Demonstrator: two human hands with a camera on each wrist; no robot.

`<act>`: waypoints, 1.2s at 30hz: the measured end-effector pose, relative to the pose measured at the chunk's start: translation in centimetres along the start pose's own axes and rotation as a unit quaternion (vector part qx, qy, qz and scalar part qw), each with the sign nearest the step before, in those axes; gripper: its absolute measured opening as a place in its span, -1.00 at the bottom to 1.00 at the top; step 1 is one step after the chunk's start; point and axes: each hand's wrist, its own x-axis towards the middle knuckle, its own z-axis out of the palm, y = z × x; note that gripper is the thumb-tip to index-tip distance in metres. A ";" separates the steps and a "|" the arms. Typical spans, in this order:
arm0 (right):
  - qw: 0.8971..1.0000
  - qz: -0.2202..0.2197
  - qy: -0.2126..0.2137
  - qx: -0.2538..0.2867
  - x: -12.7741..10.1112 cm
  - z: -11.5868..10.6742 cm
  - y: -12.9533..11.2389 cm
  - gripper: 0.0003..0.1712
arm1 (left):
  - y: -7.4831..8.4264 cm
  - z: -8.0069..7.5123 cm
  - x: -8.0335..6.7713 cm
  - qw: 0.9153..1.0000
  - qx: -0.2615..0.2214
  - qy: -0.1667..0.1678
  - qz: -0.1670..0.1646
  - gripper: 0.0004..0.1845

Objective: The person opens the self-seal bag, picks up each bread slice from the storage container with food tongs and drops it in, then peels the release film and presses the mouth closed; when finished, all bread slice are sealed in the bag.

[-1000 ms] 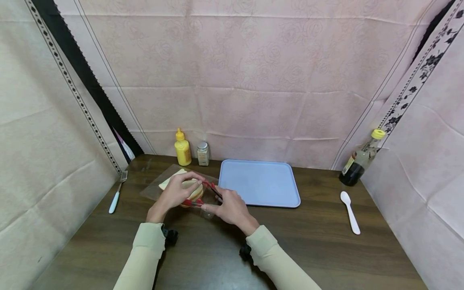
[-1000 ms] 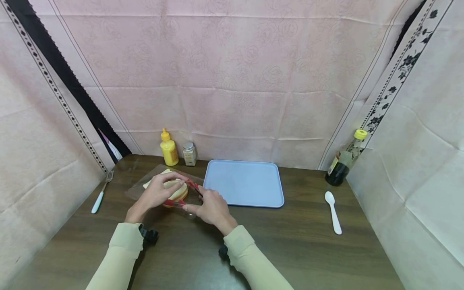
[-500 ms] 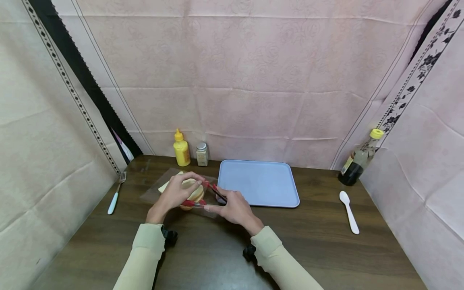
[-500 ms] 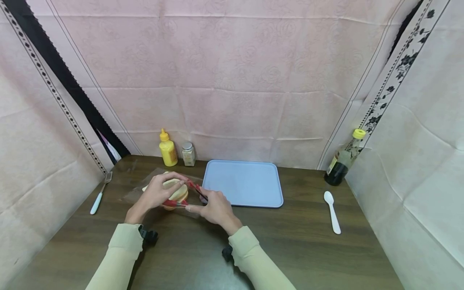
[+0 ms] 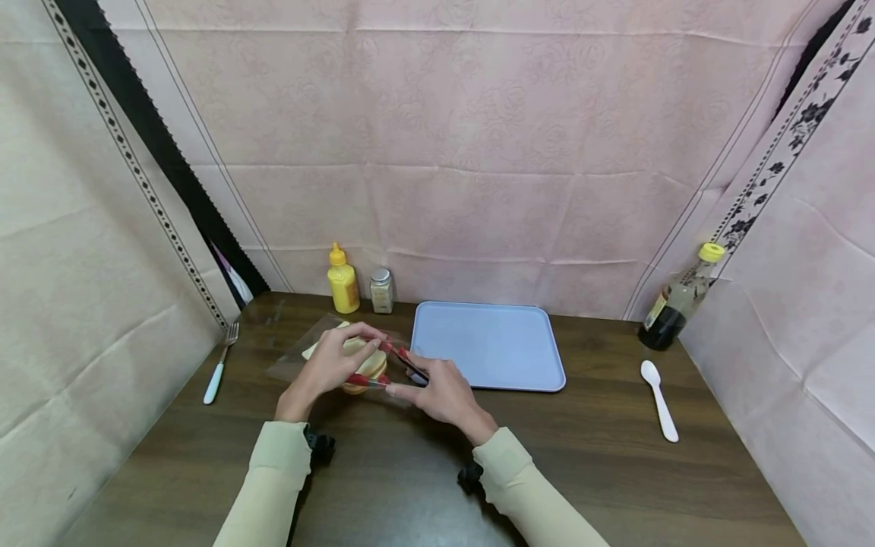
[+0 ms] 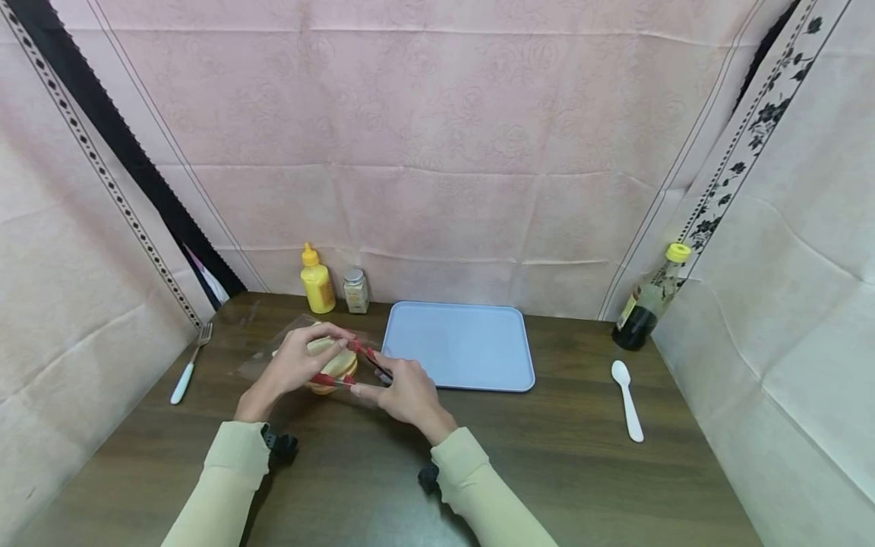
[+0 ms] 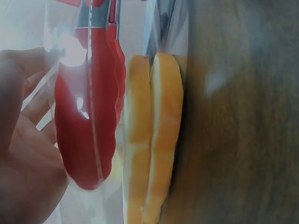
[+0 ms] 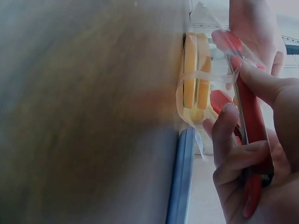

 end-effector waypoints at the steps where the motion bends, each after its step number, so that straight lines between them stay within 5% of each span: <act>1: 1.000 0.004 0.000 0.002 0.0 -0.1 0.0 -0.06 | 0.0 0.0 0.0 1.000 0.000 0.001 -0.002 -0.85; 22: 0.997 0.021 -0.007 0.076 -4.0 -4.1 3.2 -0.24 | -0.1 0.6 0.1 0.999 0.021 0.014 -0.023 -0.87; 36: 0.982 0.115 0.072 0.131 -8.4 -10.6 10.0 -0.24 | -0.9 0.9 0.2 0.997 0.073 0.016 -0.031 -0.86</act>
